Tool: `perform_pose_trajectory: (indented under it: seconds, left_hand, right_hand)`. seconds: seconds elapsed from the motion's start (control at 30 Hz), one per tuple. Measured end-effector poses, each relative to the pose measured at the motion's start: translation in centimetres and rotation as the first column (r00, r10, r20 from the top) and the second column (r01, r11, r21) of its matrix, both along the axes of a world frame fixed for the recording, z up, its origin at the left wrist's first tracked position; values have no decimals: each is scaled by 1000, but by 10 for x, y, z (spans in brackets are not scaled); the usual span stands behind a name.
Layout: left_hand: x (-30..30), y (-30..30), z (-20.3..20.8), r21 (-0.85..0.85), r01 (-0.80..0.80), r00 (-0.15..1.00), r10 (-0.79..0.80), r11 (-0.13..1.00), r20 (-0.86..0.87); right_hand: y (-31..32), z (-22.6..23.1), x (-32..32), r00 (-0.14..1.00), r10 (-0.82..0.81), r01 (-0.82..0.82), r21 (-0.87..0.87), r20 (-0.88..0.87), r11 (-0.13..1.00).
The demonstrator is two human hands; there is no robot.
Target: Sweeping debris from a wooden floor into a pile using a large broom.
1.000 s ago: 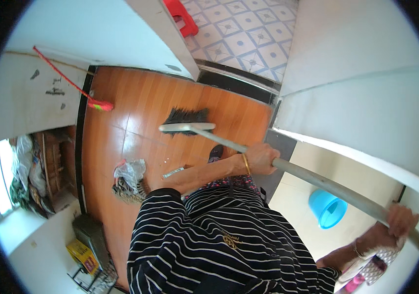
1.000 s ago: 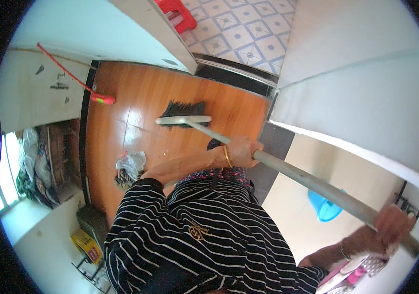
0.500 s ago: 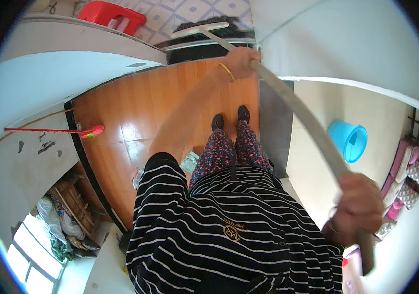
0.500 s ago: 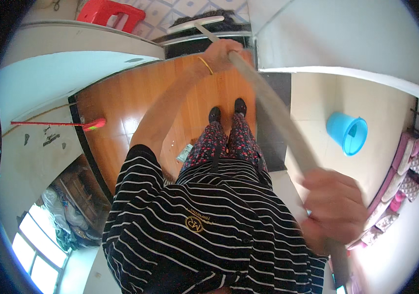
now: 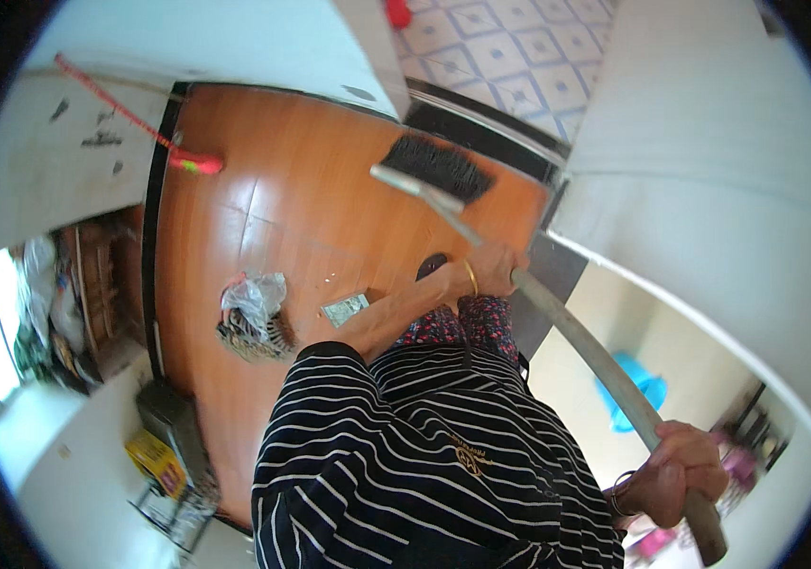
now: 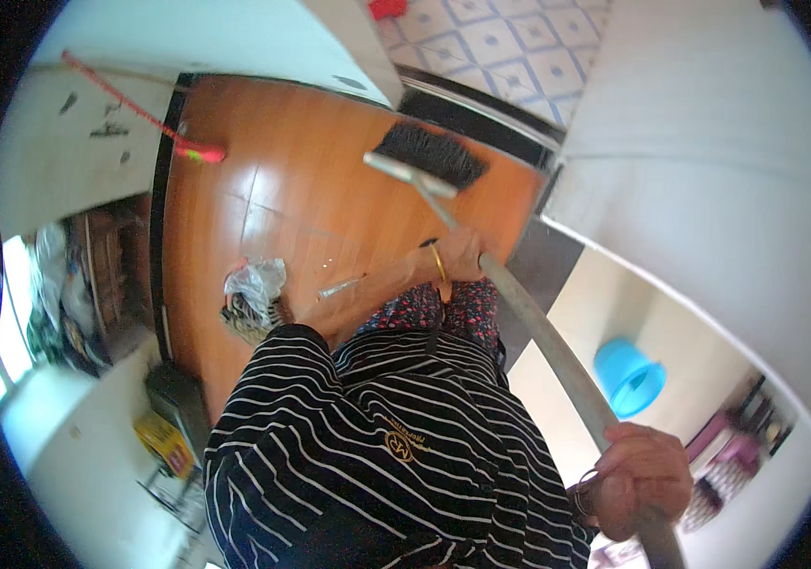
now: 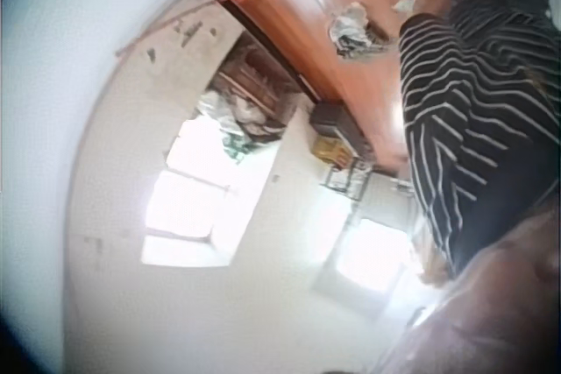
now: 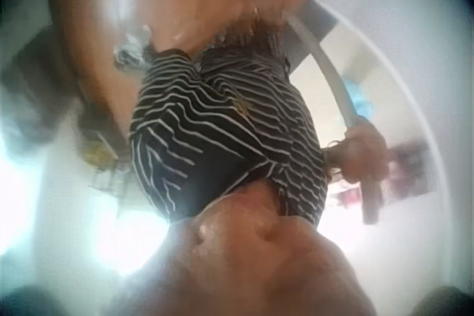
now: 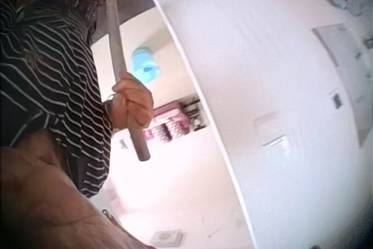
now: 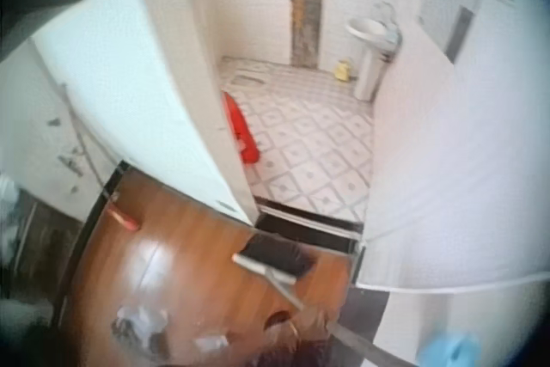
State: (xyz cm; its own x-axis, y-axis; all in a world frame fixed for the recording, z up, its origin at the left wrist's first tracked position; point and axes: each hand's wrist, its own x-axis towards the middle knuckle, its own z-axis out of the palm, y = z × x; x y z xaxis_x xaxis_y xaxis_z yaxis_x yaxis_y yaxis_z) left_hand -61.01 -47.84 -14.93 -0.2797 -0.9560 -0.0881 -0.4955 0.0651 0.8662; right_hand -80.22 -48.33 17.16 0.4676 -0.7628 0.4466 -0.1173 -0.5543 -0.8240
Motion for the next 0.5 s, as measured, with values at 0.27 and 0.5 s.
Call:
perform_pose_trajectory:
  seconds: [0.27,0.5]
  left_hand:
    - [65,38,29,142,-302,945,276,943,174]
    - [88,-10,72,-46,-835,543,836,548,79]
  right_hand:
    - [-77,-8,67,930,-344,292,301,133,908]
    - [-213,0,124,789,269,-444,210,553,871]
